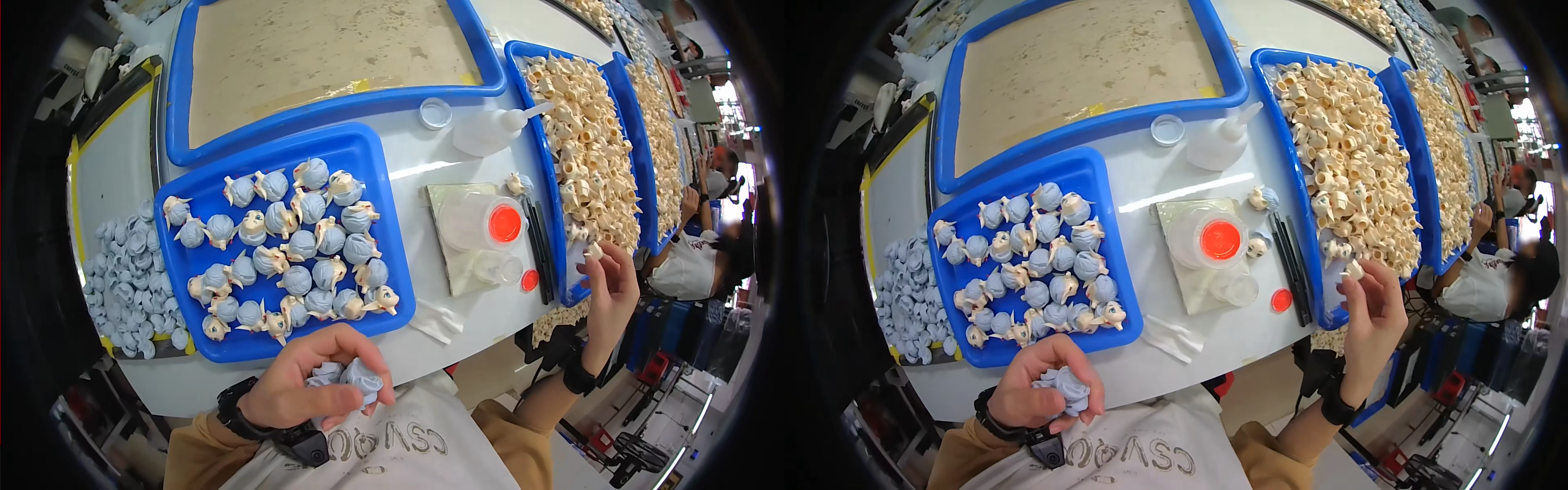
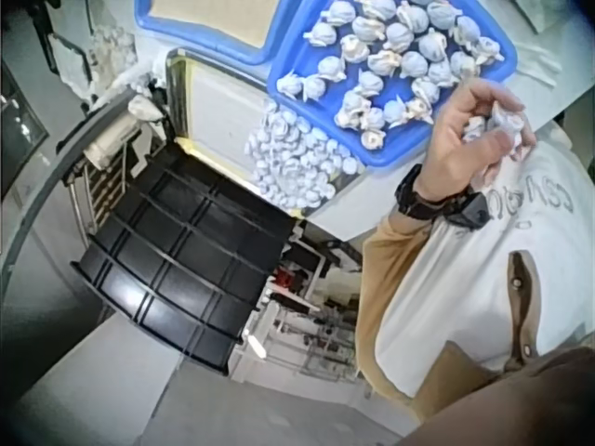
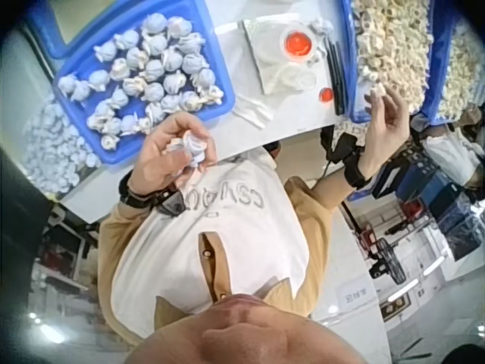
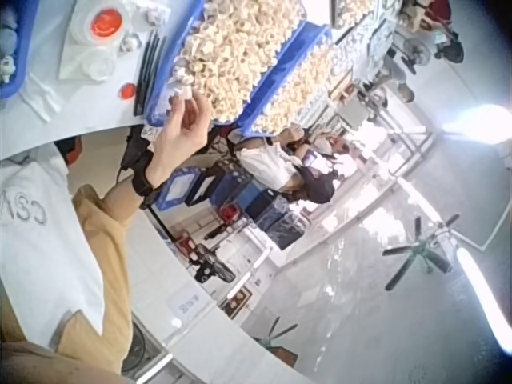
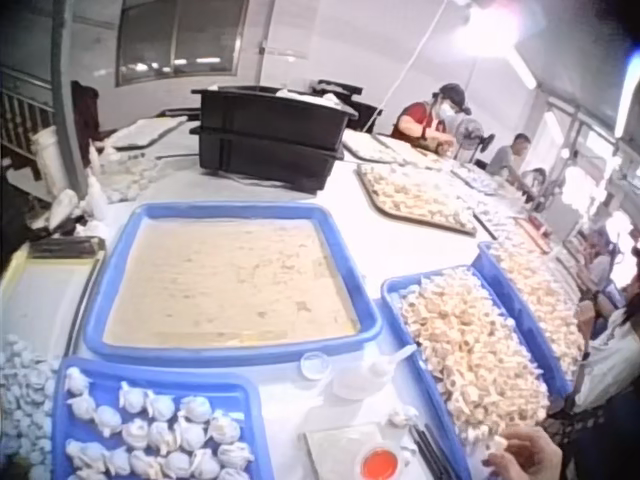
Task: The person assembles small, bird-shaped decorative items by hand. They pick up a blue base and a white body, apply a liquid from a squeeze bottle to the base, and attach the body. The completed items are placed into a blue tray. The person repeats this process for multiple units throughout the clip.
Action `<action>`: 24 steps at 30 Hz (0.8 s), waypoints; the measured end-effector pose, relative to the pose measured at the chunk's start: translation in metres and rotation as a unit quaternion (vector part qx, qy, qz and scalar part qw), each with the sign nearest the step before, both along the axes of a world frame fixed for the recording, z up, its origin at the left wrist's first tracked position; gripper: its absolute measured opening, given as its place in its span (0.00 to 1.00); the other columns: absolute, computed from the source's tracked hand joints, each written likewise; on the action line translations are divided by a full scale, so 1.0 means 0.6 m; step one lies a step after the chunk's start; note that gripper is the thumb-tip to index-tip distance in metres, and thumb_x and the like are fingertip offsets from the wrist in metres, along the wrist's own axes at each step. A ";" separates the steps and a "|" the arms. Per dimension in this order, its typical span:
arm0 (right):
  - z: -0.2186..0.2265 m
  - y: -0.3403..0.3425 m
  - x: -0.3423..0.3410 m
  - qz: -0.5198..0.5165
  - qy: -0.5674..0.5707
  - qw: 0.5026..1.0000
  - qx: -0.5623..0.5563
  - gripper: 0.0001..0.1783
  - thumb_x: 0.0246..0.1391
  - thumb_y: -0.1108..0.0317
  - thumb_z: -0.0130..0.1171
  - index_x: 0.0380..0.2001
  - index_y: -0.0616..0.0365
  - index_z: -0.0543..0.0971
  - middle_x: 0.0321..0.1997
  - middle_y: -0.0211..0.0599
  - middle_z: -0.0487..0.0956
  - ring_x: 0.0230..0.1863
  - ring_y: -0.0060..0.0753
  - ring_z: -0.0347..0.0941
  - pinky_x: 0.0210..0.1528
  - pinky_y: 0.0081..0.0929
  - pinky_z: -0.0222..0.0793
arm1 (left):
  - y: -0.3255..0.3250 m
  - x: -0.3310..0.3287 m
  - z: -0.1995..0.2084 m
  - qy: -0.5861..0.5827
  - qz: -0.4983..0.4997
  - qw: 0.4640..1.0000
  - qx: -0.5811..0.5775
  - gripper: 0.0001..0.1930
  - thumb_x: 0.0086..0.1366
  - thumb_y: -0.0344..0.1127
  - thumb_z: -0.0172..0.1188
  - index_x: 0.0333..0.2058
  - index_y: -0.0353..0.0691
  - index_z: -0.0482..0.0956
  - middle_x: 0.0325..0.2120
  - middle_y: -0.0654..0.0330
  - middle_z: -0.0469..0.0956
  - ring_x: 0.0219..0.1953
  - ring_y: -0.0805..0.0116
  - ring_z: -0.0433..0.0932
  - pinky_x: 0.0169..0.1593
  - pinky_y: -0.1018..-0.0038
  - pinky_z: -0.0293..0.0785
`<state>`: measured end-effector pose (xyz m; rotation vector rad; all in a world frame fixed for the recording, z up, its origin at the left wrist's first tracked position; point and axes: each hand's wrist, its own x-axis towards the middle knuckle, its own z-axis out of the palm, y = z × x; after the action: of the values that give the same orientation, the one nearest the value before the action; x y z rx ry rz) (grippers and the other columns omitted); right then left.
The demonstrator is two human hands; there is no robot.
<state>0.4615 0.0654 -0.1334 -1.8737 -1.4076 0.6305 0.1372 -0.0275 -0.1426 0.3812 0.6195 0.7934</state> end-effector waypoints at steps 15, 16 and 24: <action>0.014 -0.061 -0.085 0.177 0.092 0.976 0.090 0.18 0.33 0.83 0.58 0.35 0.66 0.75 0.33 0.41 0.73 0.33 0.30 0.68 0.38 0.21 0.62 | -0.008 0.002 -0.014 -0.067 0.065 0.995 -0.022 0.22 0.57 0.35 0.50 0.48 0.30 0.61 0.33 0.42 0.73 0.26 0.71 0.73 0.18 0.83 0.66; 0.015 -0.056 -0.087 0.191 0.065 0.975 0.087 0.18 0.33 0.83 0.58 0.34 0.65 0.75 0.33 0.41 0.73 0.32 0.30 0.69 0.37 0.21 0.63 | -0.006 0.001 -0.011 -0.059 0.052 0.996 -0.030 0.22 0.57 0.36 0.50 0.47 0.29 0.62 0.33 0.42 0.74 0.26 0.72 0.73 0.18 0.83 0.66; 0.033 -0.024 -0.113 0.261 -0.087 0.959 0.065 0.18 0.34 0.83 0.58 0.34 0.59 0.77 0.31 0.39 0.71 0.28 0.32 0.69 0.29 0.22 0.65 | -0.006 -0.007 -0.005 0.012 0.041 0.999 -0.031 0.18 0.55 0.36 0.55 0.38 0.26 0.67 0.28 0.36 0.73 0.22 0.62 0.75 0.12 0.81 0.65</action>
<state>0.3937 0.0508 -0.1135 -1.4815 -2.0363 0.6114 0.1332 -0.0311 -0.1459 0.3108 0.6846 0.8458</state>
